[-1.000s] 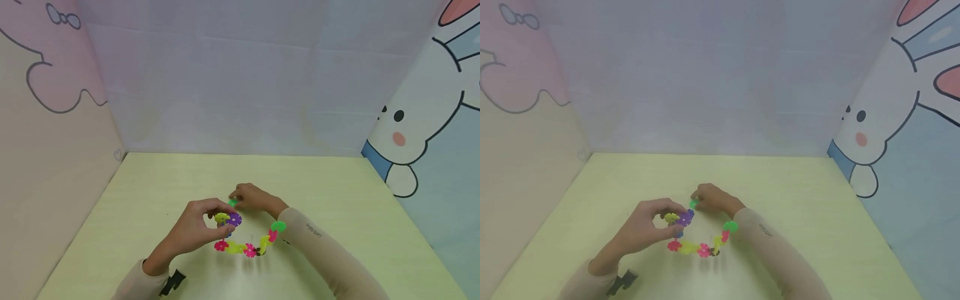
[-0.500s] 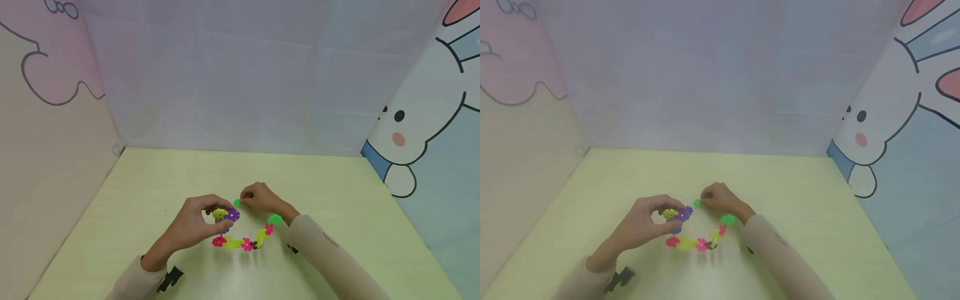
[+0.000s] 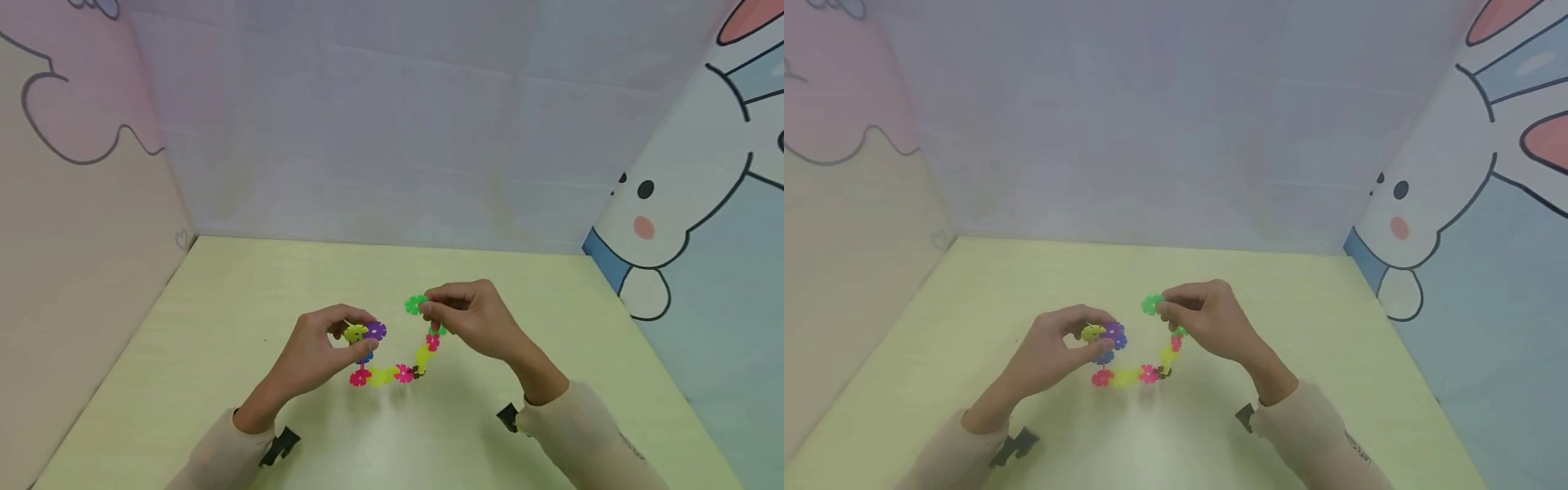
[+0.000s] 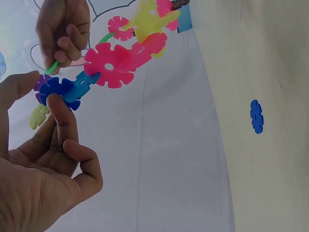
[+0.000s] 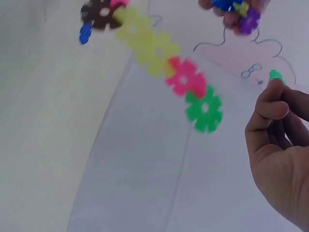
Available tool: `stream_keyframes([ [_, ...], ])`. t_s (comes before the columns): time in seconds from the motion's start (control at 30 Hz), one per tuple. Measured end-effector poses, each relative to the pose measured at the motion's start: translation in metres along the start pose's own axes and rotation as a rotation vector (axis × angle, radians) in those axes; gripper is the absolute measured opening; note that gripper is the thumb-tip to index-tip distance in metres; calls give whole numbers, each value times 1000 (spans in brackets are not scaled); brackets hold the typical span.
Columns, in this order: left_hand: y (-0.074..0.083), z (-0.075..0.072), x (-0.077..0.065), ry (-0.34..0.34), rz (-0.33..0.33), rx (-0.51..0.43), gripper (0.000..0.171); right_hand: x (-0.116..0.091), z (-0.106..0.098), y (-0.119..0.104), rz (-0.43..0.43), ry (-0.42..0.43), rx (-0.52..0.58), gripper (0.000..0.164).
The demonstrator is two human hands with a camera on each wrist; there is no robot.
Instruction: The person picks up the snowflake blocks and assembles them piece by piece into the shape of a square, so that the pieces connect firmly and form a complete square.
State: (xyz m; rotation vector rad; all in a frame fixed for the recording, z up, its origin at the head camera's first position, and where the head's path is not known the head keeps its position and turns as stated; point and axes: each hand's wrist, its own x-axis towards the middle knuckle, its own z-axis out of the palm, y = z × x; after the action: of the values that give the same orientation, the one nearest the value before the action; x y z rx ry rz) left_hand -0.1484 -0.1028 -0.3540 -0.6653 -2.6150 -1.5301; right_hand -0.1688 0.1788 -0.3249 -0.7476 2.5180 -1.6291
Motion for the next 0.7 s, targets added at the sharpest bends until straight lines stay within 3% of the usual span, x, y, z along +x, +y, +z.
stream_keyframes([
  [0.13,1,2,0,12,11,-2,24,-10,14,-13,43,-69,-33,12],
  [0.37,1,8,-3,5,20,4,26,-17,26,-10,44,-61,-99,9],
  [0.7,4,10,-1,-43,35,-2,29,-18,32,-2,9,-25,2,13],
])
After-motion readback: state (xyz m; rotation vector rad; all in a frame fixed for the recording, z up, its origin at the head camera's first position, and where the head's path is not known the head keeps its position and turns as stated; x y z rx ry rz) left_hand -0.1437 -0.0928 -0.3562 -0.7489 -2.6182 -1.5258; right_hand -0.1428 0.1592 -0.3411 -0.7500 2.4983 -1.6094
